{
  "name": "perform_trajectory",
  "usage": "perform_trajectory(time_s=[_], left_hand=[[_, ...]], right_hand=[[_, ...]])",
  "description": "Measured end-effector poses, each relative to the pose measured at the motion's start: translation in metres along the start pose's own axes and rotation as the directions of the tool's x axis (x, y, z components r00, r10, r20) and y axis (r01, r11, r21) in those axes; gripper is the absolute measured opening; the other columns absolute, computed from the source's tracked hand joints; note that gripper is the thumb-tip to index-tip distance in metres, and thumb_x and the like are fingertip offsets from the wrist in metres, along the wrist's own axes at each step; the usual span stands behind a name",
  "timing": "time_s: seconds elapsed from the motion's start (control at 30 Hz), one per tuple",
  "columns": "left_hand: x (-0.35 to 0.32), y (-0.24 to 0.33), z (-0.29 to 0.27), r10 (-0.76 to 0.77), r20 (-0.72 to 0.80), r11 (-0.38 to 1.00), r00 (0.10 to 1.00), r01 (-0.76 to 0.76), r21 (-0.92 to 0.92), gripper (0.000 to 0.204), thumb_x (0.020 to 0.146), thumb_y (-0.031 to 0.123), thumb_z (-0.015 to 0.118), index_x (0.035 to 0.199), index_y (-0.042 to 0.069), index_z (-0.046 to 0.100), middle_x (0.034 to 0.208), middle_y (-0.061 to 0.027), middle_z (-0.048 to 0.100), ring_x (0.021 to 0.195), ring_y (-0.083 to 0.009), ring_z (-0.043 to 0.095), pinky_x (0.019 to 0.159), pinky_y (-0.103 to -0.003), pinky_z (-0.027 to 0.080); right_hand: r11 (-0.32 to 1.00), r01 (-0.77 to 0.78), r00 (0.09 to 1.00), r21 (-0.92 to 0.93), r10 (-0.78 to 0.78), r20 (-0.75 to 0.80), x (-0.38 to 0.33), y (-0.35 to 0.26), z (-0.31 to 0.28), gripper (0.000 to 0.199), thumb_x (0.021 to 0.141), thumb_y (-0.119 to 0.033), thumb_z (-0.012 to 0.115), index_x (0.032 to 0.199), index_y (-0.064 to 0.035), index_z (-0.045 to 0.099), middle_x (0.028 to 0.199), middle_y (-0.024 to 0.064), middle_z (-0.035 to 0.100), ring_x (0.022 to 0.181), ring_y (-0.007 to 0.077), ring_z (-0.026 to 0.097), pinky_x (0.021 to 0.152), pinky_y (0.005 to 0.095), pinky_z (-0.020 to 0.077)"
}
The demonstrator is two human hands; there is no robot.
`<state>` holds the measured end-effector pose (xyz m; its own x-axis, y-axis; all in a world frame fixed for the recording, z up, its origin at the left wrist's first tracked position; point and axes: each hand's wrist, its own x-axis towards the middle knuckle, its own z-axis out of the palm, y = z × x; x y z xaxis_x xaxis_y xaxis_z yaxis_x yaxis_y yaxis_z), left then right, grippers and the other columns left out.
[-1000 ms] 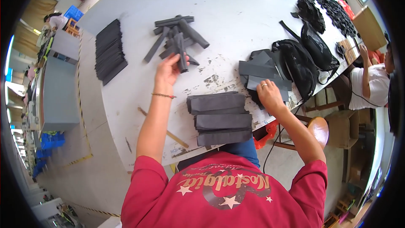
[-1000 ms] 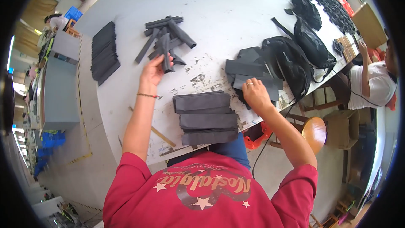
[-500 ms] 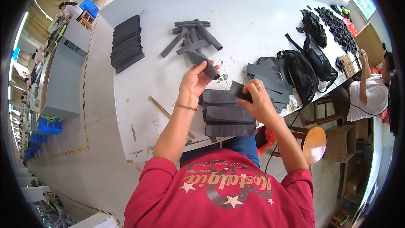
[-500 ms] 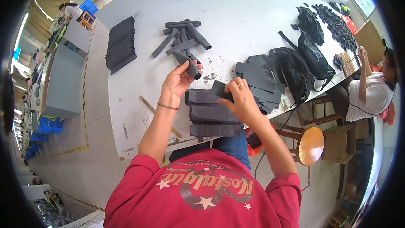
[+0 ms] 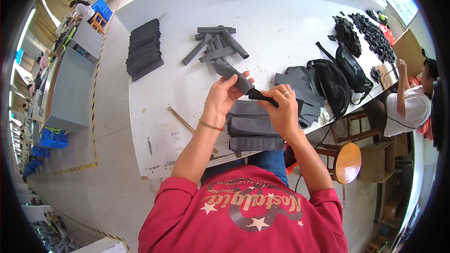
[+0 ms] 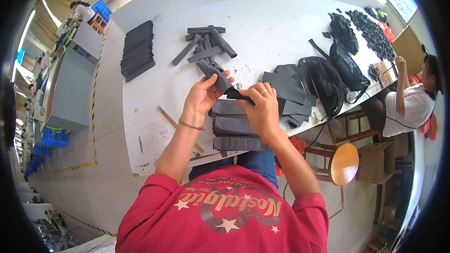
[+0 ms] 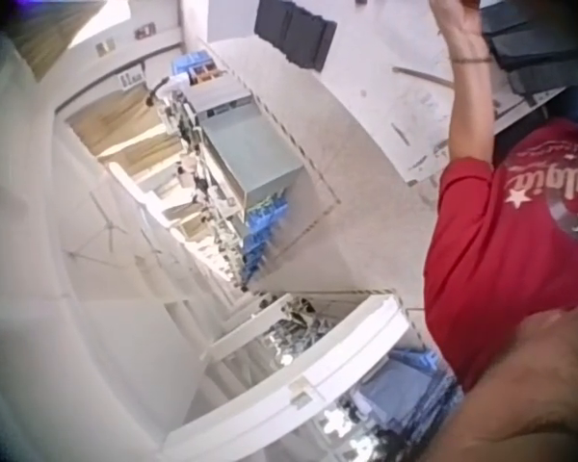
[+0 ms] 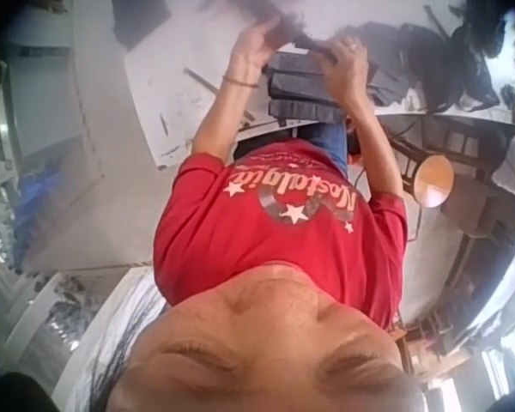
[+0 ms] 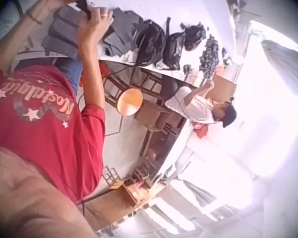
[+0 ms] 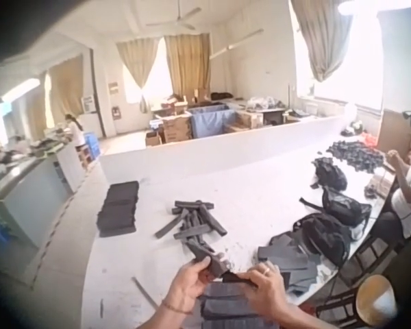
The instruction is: Inspecting and organizing curved gray foam components on a factory workbench.
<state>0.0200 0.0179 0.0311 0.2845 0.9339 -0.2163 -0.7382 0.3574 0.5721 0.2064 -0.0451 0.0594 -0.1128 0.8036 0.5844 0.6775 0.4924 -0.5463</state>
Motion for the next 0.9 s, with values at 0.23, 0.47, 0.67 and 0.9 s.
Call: perform_trajectory(time_s=[0.23,0.47,0.67,0.9], left_hand=[[-0.017,-0.002,0.014,0.041,0.063,0.999,0.997,-0.042,0.02,0.03,0.098,0.009,0.052,0.124,-0.002,0.044,0.123,-0.0208,0.059,0.111,-0.0371,0.061,0.096,-0.044,0.053],[-0.038,-0.002,0.042,0.266,0.015,0.952,0.964,-0.266,0.151,0.03,0.096,0.005,0.053,0.121,-0.002,0.038,0.118,-0.0256,0.059,0.108,-0.0341,0.063,0.092,-0.044,0.056],[-0.039,-0.01,0.045,0.297,0.119,0.951,0.947,-0.304,0.046,0.033,0.095,0.017,0.06,0.12,0.001,0.044,0.106,-0.0194,0.066,0.107,-0.0301,0.064,0.094,-0.042,0.051],[-0.027,-0.03,0.03,0.364,0.178,0.915,0.914,-0.387,0.112,0.022,0.099,0.022,0.056,0.107,0.001,0.055,0.097,-0.0143,0.069,0.107,-0.0277,0.063,0.095,-0.038,0.048]], right_hand=[[0.962,0.173,0.971,-0.212,-0.203,-0.13,0.005,-0.002,-0.001,0.024,0.066,-0.01,0.078,0.089,-0.0093,0.069,0.083,-0.0002,0.059,0.081,0.0207,0.056,0.075,0.0357,0.0411],[0.923,0.228,0.936,-0.311,-0.295,-0.19,0.009,-0.012,0.004,0.034,0.066,-0.009,0.079,0.098,-0.008,0.068,0.089,0.0014,0.06,0.084,0.0231,0.058,0.075,0.0353,0.0408],[0.992,0.121,0.972,-0.047,-0.128,-0.196,0.006,-0.035,0.024,0.052,0.067,-0.007,0.081,0.114,-0.0053,0.06,0.101,0.0106,0.059,0.092,0.031,0.056,0.078,0.0398,0.0467],[0.991,0.124,0.989,0.046,-0.119,-0.088,-0.013,-0.029,0.043,0.04,0.075,0.002,0.072,0.109,0.0005,0.052,0.107,0.021,0.054,0.096,0.0386,0.056,0.081,0.0459,0.0489]])
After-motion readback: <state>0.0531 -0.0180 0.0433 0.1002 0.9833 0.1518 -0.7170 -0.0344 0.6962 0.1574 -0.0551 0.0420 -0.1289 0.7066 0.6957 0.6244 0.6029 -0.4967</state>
